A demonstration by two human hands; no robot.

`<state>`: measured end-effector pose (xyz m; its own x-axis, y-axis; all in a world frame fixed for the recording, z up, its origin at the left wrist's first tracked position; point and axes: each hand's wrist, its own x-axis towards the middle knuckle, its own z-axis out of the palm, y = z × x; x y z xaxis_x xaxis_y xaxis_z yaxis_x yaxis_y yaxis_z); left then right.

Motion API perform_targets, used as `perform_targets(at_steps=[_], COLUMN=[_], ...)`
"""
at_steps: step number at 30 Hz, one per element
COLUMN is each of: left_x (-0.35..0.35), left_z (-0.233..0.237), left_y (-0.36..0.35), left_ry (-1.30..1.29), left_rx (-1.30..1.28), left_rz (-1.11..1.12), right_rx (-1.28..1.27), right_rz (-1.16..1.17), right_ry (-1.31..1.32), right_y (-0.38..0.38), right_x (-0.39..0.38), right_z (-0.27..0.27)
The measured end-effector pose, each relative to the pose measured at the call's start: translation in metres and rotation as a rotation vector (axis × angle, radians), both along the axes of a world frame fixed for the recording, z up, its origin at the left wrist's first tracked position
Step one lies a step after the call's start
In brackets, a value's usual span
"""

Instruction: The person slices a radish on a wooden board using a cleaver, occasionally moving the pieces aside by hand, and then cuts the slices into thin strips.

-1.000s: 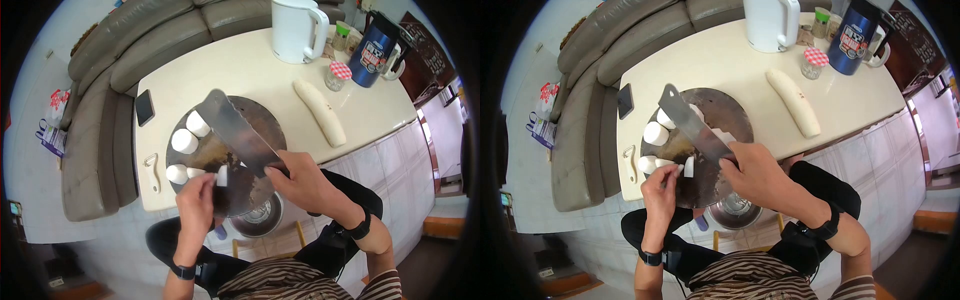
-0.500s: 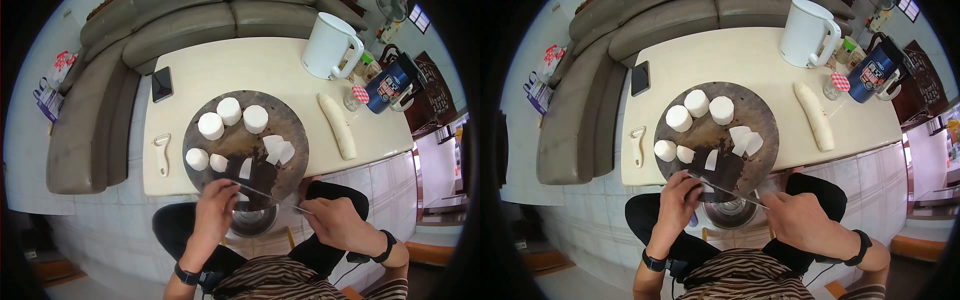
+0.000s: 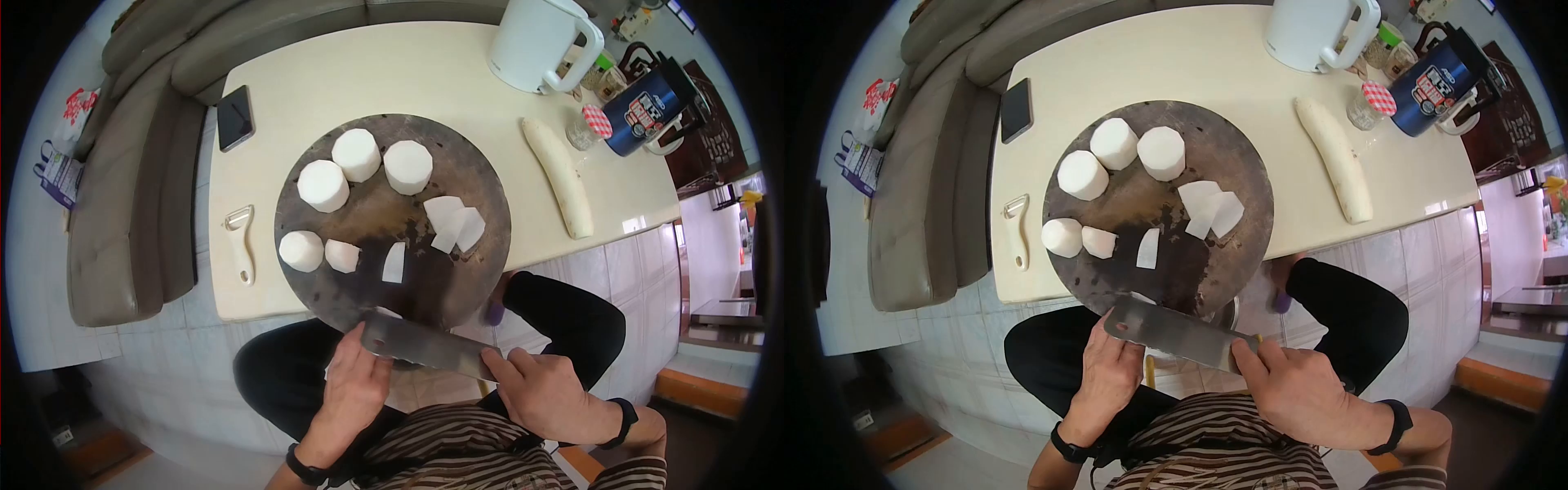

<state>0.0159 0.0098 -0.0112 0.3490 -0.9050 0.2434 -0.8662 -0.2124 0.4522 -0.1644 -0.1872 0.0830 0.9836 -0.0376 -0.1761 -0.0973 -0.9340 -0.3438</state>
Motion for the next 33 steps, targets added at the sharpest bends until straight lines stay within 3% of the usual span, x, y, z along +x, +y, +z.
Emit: perform_targets(at_steps=[25,27,33], left_x=[-0.01,-0.01,-0.013], left_z=[0.009,0.014,0.006], left_y=[-0.005,-0.005,-0.004], left_ry=[0.007,-0.016,0.039], left_rx=[0.119,0.122,0.126], left_rz=[0.023,0.009,0.044], right_rx=[-0.129,0.045,0.089], right_rz=[0.086,-0.013,0.012], right_ry=[-0.014,-0.038,-0.001], right_y=[0.013,0.006,0.0], right_x=[0.04,0.036,0.025], right_z=[-0.017,-0.019,-0.006])
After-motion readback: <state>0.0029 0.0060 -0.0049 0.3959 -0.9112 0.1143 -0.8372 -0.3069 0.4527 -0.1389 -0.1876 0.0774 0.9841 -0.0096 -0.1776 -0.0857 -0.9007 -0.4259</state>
